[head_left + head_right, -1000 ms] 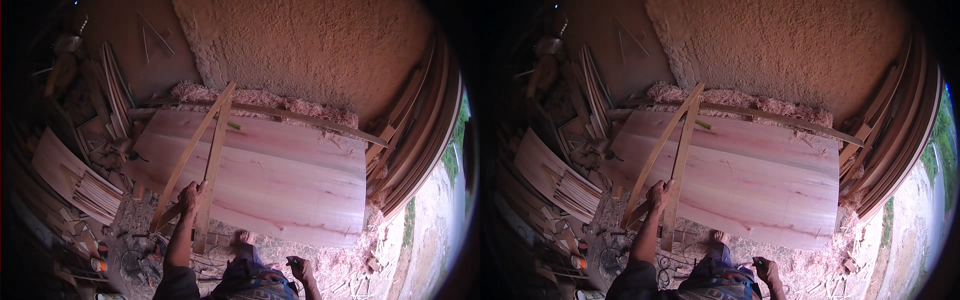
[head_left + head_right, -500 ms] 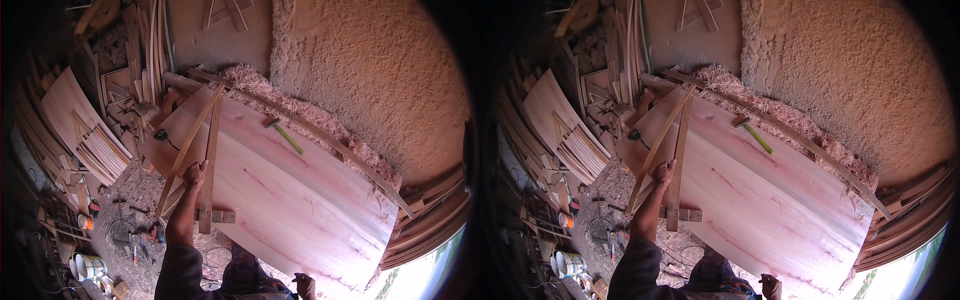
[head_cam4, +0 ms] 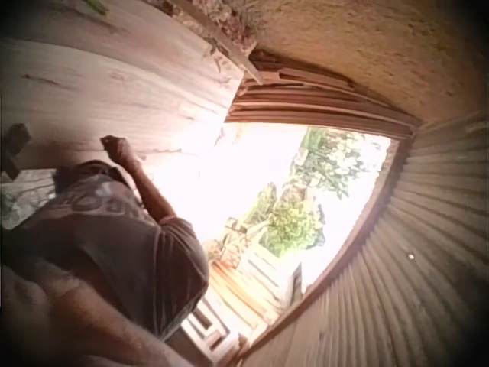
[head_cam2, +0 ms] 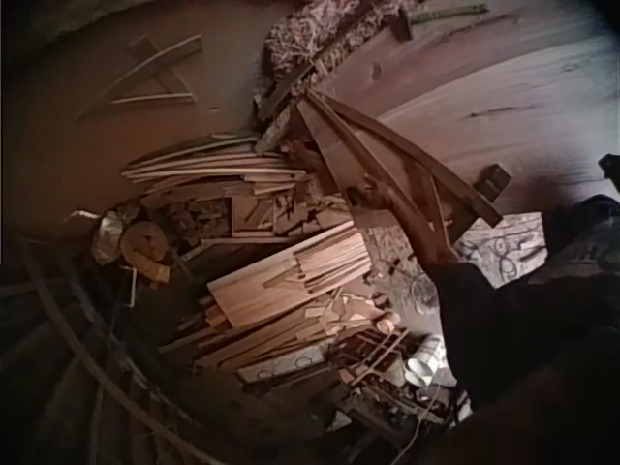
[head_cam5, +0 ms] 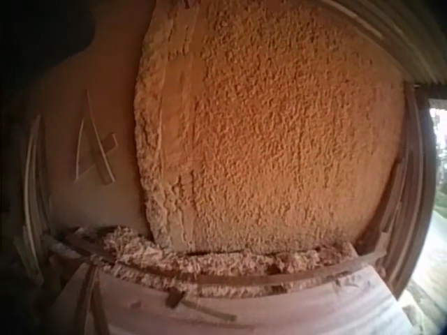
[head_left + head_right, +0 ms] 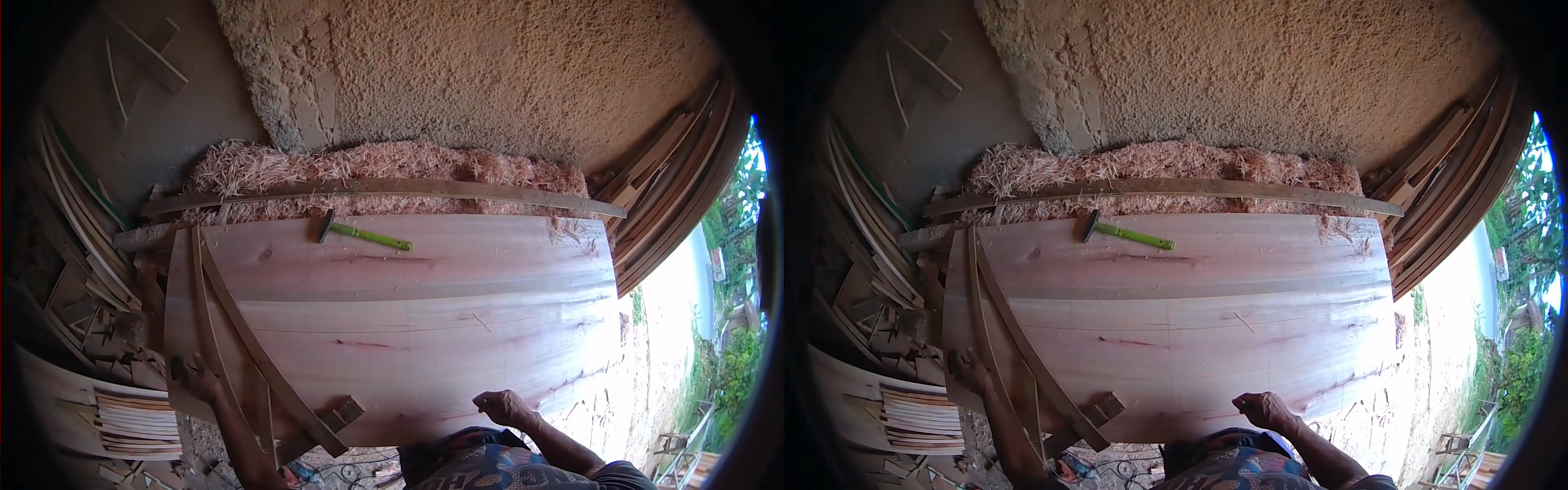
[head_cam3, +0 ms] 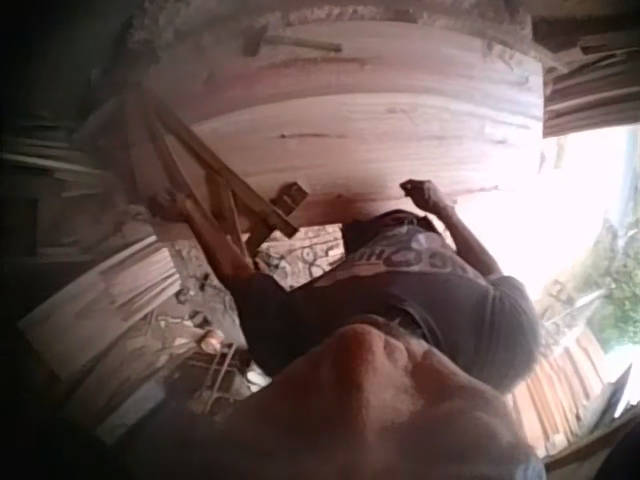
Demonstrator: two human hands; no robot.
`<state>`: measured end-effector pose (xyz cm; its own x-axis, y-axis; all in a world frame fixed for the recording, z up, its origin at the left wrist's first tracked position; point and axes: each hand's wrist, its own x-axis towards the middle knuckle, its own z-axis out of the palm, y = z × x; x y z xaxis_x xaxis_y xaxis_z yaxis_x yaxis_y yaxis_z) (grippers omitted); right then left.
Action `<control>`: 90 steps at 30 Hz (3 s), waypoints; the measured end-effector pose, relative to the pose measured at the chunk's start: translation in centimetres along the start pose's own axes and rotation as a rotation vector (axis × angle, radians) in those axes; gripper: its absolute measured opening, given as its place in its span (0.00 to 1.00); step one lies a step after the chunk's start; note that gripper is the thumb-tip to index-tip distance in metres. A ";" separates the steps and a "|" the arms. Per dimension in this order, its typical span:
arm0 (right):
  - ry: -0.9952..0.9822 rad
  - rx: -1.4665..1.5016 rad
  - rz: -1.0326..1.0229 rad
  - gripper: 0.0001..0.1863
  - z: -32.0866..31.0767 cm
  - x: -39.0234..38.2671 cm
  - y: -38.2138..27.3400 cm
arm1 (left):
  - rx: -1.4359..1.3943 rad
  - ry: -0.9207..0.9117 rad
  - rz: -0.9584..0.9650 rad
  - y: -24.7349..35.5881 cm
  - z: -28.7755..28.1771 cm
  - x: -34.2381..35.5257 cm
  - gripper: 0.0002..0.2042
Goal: The person uses a tape measure and a pencil to mark lines on a large wooden board. They use a long wooden straightedge to align and check measurements across the surface.
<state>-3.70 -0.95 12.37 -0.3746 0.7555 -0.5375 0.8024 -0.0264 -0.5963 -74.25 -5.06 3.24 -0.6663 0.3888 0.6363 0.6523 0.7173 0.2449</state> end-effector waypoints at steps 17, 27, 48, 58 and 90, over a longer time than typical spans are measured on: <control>0.162 -0.399 -0.379 0.31 1.2 7.0 -6.3 | 0.079 -0.421 -0.198 -18.5 8.0 7.3 0.19; 0.121 -0.422 -0.481 0.31 0.6 7.8 -4.5 | -1.311 -0.515 -0.912 6.2 -10.5 0.1 0.15; -0.699 0.568 -0.433 0.12 -5.5 5.0 5.1 | -1.229 -1.142 -0.031 38.2 -30.0 -36.5 0.43; -0.018 0.442 -0.278 0.10 -6.5 18.1 3.1 | -0.881 -1.294 -0.605 28.2 -30.4 -46.6 0.10; -0.143 0.129 -0.167 0.08 -8.6 19.6 -0.3 | -1.082 -1.259 -0.832 29.5 -31.3 -51.2 0.11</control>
<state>-7.27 19.46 7.11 -0.5662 0.6561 -0.4990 0.6617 0.0008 -0.7498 -9.57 -21.93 0.81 -0.4079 0.6845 -0.6042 -0.3621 0.4862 0.7953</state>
